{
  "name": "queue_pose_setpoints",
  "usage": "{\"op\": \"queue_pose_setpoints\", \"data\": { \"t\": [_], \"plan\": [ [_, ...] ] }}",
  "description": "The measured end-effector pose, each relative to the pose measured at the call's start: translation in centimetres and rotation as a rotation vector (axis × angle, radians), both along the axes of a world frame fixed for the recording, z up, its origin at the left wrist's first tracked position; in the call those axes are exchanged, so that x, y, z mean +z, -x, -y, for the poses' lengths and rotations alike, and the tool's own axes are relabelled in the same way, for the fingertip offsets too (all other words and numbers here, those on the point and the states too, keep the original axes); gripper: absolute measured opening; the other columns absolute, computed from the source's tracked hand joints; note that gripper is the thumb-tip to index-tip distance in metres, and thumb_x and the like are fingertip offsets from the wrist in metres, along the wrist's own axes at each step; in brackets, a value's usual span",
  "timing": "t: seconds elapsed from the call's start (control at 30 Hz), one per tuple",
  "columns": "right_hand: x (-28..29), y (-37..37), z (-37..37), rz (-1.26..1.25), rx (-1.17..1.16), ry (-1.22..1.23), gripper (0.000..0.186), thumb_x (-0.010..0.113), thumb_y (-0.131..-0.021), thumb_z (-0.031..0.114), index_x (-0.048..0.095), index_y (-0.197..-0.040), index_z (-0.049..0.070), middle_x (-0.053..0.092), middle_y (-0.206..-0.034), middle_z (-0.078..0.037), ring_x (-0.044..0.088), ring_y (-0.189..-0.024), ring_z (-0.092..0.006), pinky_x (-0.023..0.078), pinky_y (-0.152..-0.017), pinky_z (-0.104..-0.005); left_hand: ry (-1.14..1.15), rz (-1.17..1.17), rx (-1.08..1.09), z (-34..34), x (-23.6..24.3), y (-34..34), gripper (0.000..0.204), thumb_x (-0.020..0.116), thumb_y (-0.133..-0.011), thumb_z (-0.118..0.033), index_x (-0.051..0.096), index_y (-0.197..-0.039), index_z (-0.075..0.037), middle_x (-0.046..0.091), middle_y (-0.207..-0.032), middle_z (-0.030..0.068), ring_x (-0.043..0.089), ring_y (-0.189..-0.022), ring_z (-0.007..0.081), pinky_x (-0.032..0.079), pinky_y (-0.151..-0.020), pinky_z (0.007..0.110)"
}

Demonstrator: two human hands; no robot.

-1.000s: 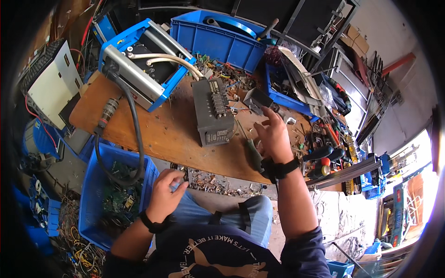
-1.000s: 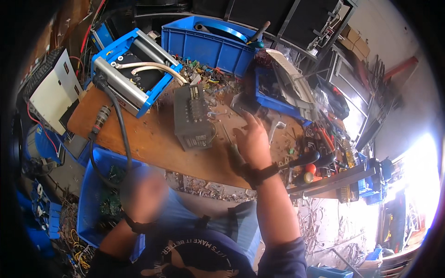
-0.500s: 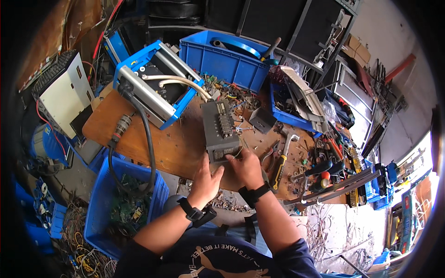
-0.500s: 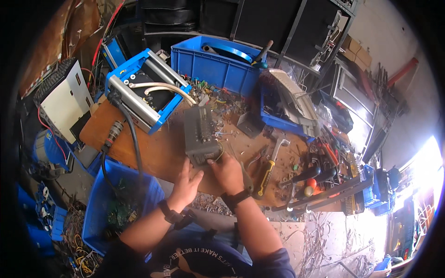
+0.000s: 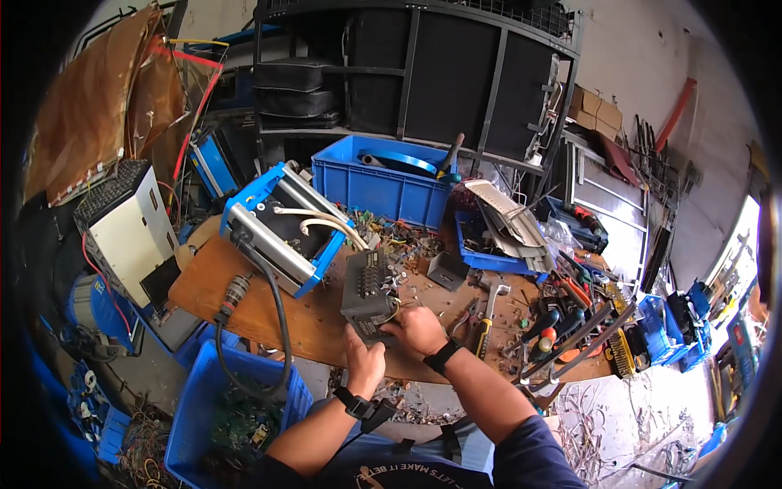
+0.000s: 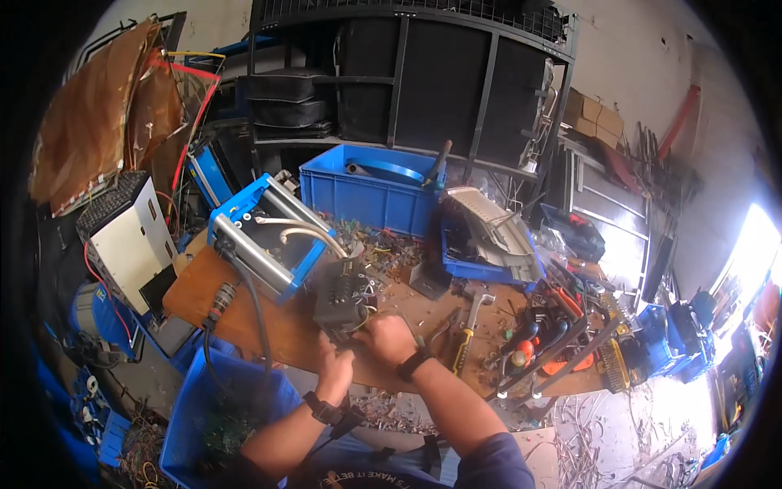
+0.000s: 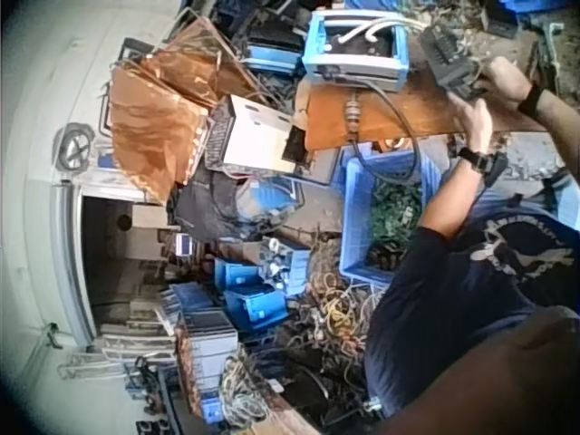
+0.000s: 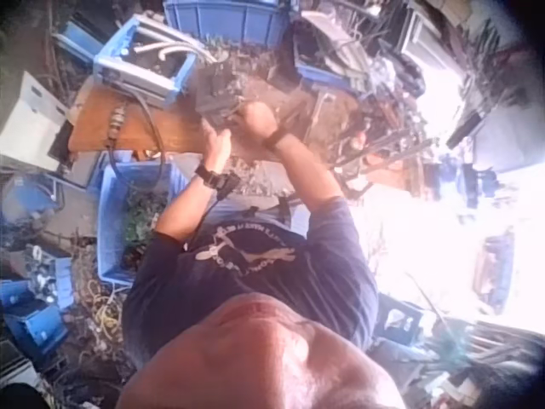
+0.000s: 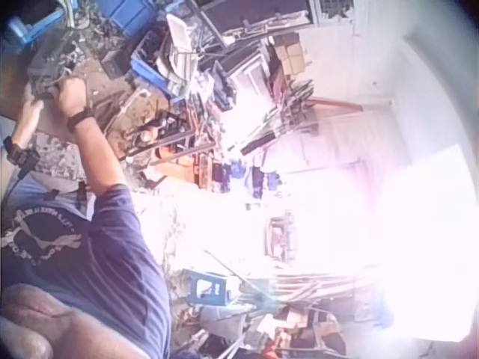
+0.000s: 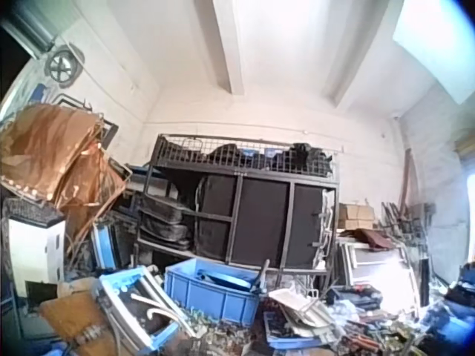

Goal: The person disassembles a black electrical control box on a cluttered workbench. They use pliers to strip wires and a screwdriver to remove screws from the casing and internal components. The person removes the cover, manipulates the internal wiring, and inspects the device throughout the process.

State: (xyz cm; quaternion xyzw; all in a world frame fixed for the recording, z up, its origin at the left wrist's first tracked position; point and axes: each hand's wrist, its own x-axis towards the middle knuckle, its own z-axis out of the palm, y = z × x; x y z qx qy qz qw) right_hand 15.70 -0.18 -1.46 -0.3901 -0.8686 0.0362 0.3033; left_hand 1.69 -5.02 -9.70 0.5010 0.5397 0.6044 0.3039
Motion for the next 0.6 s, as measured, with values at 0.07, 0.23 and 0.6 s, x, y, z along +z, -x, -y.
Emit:
{"op": "queue_pose_setpoints", "data": {
  "t": [0.07, 0.23, 0.6],
  "plan": [
    [0.9, 0.0, -0.1, 0.045, 0.012, 0.017, 0.036, 0.072, -0.08, 0.036, 0.064, -0.071, 0.001, 0.064, -0.071, -0.02, 0.062, -0.07, -0.0395, 0.049, -0.065, -0.0478, 0.002, 0.149, -0.077, 0.4, 1.5, 0.1, 0.066, 0.051, -0.075, 0.004, 0.033, -0.138, 0.005, 0.055, -0.124, 0.0158, 0.056, -0.109, 0.0241, 0.047, -0.092, 0.035],
    [4.4, 0.6, 2.0, 0.118, -0.032, 0.084, 0.032, 0.073, -0.078, 0.034, 0.066, -0.072, 0.003, 0.064, -0.069, -0.02, 0.064, -0.068, -0.039, 0.05, -0.065, -0.048, -0.093, 0.079, -0.021, 1.9, 3.9, 1.0, 0.058, 0.054, -0.071, 0.0, 0.042, -0.128, 0.005, 0.053, -0.119, 0.0211, 0.051, -0.112, 0.035, 0.04, -0.099, 0.042],
    [6.4, -0.5, 1.8, -0.403, -0.111, 0.75, 0.032, 0.072, -0.088, 0.024, 0.069, -0.083, -0.007, 0.063, -0.059, -0.01, 0.06, -0.047, -0.015, 0.047, -0.047, -0.0317, -0.026, -0.554, -0.137, 3.2, 11.7, 3.5, 0.065, 0.061, -0.073, -0.006, 0.04, -0.133, 0.008, 0.05, -0.12, 0.0281, 0.049, -0.114, 0.0437, 0.039, -0.101, 0.047]
  ]
}}
